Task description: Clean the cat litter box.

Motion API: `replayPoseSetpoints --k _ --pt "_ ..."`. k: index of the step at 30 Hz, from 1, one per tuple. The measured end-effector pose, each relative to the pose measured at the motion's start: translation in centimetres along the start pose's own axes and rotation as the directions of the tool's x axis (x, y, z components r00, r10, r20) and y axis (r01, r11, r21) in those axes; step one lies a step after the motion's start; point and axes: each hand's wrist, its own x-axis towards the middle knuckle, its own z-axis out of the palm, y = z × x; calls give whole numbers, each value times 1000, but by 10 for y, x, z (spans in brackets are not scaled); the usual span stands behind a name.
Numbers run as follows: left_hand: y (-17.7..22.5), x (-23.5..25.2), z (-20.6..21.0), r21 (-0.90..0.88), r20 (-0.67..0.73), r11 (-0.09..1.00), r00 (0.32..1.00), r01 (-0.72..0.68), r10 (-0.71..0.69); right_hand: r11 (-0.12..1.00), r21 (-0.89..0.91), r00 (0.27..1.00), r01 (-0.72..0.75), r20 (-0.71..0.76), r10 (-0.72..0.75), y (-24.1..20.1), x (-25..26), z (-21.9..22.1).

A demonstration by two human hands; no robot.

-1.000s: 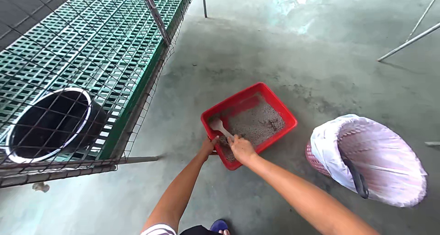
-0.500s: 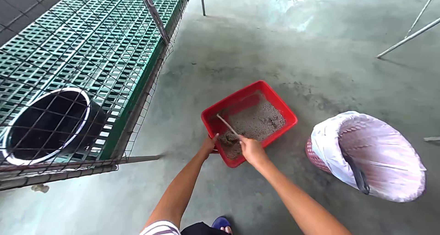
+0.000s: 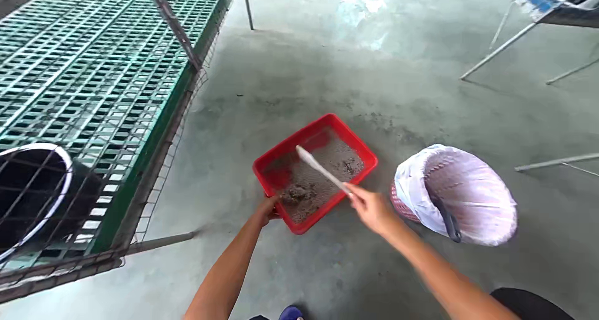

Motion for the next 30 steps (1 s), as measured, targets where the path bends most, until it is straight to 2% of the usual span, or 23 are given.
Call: replayPoseSetpoints --k 2,5,7,9,10,12,14,16,17,18,20,22,23,25,26,27,28,29,30 --pt "-2 3 1 38 -36 999 999 -31 32 998 60 984 -31 -174 41 21 -46 -55" --pt "6 -10 8 46 -67 989 987 -144 146 983 47 884 -180 -430 182 67 -115 -127" --pt "20 -31 18 31 -56 953 951 -302 303 912 82 808 -403 -435 396 92 -144 -156" --pt "42 -60 35 51 -17 870 871 -490 492 793 96 726 -602 -348 593 119 -146 -164" --pt "53 -74 46 98 7 815 819 -571 574 749 68 699 -659 -313 643 136 -140 -161" --pt "74 -98 67 262 36 697 729 -667 684 728 -108 716 -677 -326 618 172 -119 -148" --pt "86 -118 83 393 52 594 662 -702 748 791 -251 805 -558 -397 442 190 -95 -135" --pt "83 -127 90 499 52 494 594 -712 803 874 -256 870 -413 -396 295 189 -67 -122" --pt "77 -128 90 511 47 478 579 -714 814 897 -212 889 -387 -344 302 188 -51 -116" --pt "67 -126 88 493 32 486 574 -721 818 896 -153 894 -417 -247 374 189 -36 -111" --pt "33 -114 82 413 -40 524 560 -745 828 856 -110 862 -506 -83 499 200 -11 -101" --pt "-16 -96 74 402 -110 563 572 -722 813 830 -96 836 -549 -41 548 214 2 -93" --pt "-44 -89 68 426 -113 593 610 -683 784 822 -33 822 -569 -36 568 216 2 -92" --pt "-96 -85 56 525 -25 650 753 -550 657 772 170 776 -612 -59 628 208 -5 -98" --pt "-117 -90 51 605 76 650 846 -460 528 731 269 748 -627 -53 661 202 -11 -107" --pt "-128 -95 49 697 214 608 919 -381 331 680 381 728 -627 -25 685 196 -20 -120" --pt "-131 -97 52 765 359 528 925 -370 127 629 492 723 -603 2 691 192 -31 -133" --pt "-126 -96 58 774 484 462 875 -434 10 579 594 735 -558 29 677 191 -43 -145" --pt "-115 -95 67 738 571 425 821 -525 22 539 678 760 -500 46 648 194 -58 -154"
